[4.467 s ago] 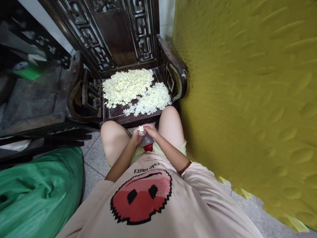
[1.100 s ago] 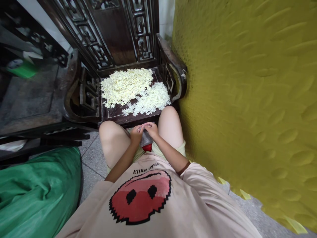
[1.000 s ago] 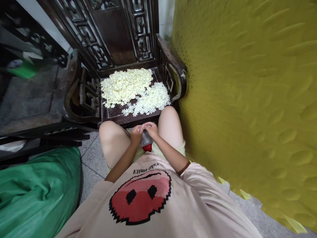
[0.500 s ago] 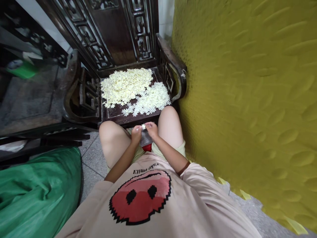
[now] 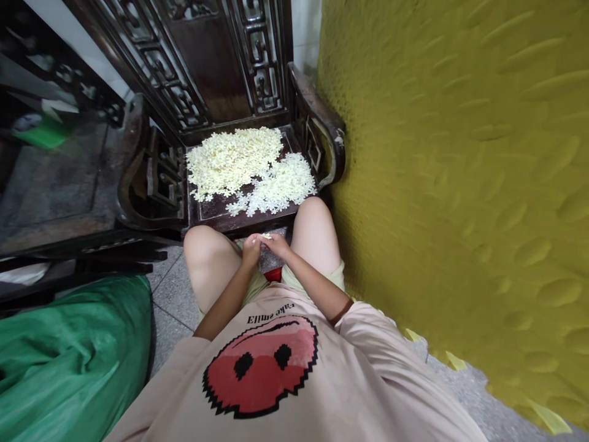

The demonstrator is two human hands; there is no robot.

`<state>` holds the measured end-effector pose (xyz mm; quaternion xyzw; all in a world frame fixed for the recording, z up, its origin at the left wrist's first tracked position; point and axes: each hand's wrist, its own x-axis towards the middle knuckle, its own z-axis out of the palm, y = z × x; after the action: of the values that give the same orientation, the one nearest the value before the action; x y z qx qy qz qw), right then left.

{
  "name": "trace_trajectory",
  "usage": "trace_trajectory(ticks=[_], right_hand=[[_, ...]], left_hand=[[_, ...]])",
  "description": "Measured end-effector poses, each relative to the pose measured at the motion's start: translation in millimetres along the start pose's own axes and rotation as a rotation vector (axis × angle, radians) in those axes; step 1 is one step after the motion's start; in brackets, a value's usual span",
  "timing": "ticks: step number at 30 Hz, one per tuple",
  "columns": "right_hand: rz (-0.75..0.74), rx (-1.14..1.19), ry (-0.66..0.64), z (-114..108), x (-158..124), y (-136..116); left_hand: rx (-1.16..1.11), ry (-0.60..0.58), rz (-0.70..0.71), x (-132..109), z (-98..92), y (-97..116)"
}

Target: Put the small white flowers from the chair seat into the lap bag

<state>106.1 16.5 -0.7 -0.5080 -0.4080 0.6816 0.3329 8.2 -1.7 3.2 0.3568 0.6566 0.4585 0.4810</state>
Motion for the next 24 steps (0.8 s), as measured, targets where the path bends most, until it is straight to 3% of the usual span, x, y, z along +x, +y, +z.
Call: trace_trajectory(ticks=[5,10,18,24], right_hand=[[-0.155,-0.283,0.229,-4.0,0.7,4.8],[-0.157,-0.349,0.195,-3.9,1.2,6.4],[-0.063,-0.143,0.066,-3.1,4.1,5.5],[-0.065,-0.196,0.133,-7.0,1.0,8.1]], left_hand=[[0.172,0.063,0.071,-1.2,-1.8,1.9],[0.153,-0.002,0.056,-2.0,0.3,2.3],[-0.236,-0.088,-0.154,2.3,1.5,1.4],[-0.329,-0.084,-0.24,0.5,3.2,4.0]])
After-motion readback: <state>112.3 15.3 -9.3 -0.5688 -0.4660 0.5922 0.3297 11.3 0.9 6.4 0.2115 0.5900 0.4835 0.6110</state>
